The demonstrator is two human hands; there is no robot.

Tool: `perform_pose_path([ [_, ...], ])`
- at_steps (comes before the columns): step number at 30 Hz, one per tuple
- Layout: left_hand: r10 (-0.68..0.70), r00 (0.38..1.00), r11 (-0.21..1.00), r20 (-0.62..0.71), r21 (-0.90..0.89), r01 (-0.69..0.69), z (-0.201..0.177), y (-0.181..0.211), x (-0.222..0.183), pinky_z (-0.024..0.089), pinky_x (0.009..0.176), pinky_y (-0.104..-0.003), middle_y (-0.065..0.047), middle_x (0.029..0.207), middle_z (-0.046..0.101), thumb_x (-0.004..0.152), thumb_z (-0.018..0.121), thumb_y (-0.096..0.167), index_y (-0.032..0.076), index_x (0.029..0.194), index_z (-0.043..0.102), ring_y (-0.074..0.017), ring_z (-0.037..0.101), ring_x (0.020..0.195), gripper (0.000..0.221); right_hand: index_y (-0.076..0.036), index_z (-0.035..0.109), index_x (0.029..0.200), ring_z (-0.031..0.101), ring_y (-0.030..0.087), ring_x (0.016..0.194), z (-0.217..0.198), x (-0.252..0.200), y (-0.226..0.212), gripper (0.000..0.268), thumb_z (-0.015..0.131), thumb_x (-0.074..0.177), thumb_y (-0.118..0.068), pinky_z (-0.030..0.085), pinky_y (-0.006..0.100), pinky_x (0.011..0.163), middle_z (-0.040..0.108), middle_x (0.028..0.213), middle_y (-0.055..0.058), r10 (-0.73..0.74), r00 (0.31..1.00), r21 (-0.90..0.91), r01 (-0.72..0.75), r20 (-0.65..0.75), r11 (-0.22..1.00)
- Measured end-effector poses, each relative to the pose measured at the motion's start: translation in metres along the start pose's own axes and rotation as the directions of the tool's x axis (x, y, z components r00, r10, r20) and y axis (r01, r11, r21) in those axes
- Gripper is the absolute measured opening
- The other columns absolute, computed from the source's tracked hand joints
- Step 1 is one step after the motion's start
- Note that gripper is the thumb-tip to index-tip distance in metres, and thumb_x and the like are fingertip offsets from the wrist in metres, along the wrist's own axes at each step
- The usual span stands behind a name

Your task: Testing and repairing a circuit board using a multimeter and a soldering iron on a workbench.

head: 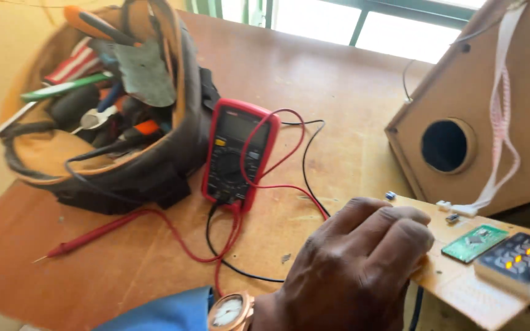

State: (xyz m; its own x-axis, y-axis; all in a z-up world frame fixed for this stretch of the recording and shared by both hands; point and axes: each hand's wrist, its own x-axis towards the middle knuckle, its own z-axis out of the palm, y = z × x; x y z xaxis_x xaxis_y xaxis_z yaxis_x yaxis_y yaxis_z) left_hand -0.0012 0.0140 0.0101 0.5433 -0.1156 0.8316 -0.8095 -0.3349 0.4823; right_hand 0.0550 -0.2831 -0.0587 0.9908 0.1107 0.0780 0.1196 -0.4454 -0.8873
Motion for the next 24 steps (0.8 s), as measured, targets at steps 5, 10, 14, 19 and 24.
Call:
perform_pose_path([
  [5,-0.252,0.966,0.964,-0.057,-0.099,0.246,0.002,-0.006,-0.001,0.052,0.085,-0.045,-0.013,0.105,0.069,0.088,0.051,-0.004,0.007,0.105,0.051,-0.0379,0.063,0.090,0.020,-0.002,0.083,0.078,0.053,0.021,0.061,0.016,-0.003,-0.007,0.020,0.078,0.084,-0.021,0.039,0.033,0.063,0.068,0.065,0.010,0.141,0.985,-0.459,-0.170,-0.098,0.872],
  [10,-0.706,0.697,0.619,0.126,-0.369,0.693,-0.009,-0.008,0.014,0.056,0.067,-0.033,0.001,0.086,0.070,0.085,0.064,0.021,0.014,0.093,0.061,-0.0135,0.065,0.078,0.011,-0.006,0.080,0.062,0.032,0.018,0.046,0.031,-0.011,-0.050,0.031,0.093,0.070,-0.033,0.023,0.031,0.051,0.039,0.043,0.006,0.044,0.996,-0.542,-0.082,-0.082,0.836],
  [14,-0.736,0.659,0.530,0.155,-0.474,0.704,-0.007,-0.016,0.014,0.057,0.071,-0.030,-0.002,0.098,0.077,0.081,0.066,0.017,0.013,0.109,0.069,-0.0127,0.065,0.081,0.028,-0.009,0.085,0.069,0.040,0.018,0.052,0.016,-0.011,-0.053,0.027,0.091,0.076,-0.034,0.028,0.030,0.058,0.048,0.052,0.008,0.109,0.991,-0.664,-0.132,-0.076,0.736],
  [19,-0.772,0.586,0.384,0.248,-0.552,0.740,-0.011,-0.019,0.012,0.068,0.072,-0.036,-0.011,0.104,0.077,0.085,0.064,0.012,0.006,0.111,0.066,-0.0205,0.072,0.089,0.027,-0.008,0.085,0.098,0.072,0.019,0.100,0.000,-0.018,-0.022,0.022,0.081,0.079,-0.019,0.054,0.033,0.091,0.076,0.100,0.004,-0.118,0.991,-0.675,0.043,-0.066,0.737],
  [24,-0.821,0.491,0.345,0.291,-0.433,0.833,-0.017,-0.013,0.017,0.068,0.079,-0.039,-0.011,0.115,0.077,0.084,0.058,0.011,0.008,0.121,0.065,-0.0269,0.076,0.101,0.038,-0.012,0.081,0.117,0.065,0.030,0.122,-0.019,-0.013,0.008,0.035,0.075,0.084,-0.023,0.048,0.044,0.112,0.076,0.119,0.009,-0.312,0.950,-0.811,0.154,-0.037,0.565],
])
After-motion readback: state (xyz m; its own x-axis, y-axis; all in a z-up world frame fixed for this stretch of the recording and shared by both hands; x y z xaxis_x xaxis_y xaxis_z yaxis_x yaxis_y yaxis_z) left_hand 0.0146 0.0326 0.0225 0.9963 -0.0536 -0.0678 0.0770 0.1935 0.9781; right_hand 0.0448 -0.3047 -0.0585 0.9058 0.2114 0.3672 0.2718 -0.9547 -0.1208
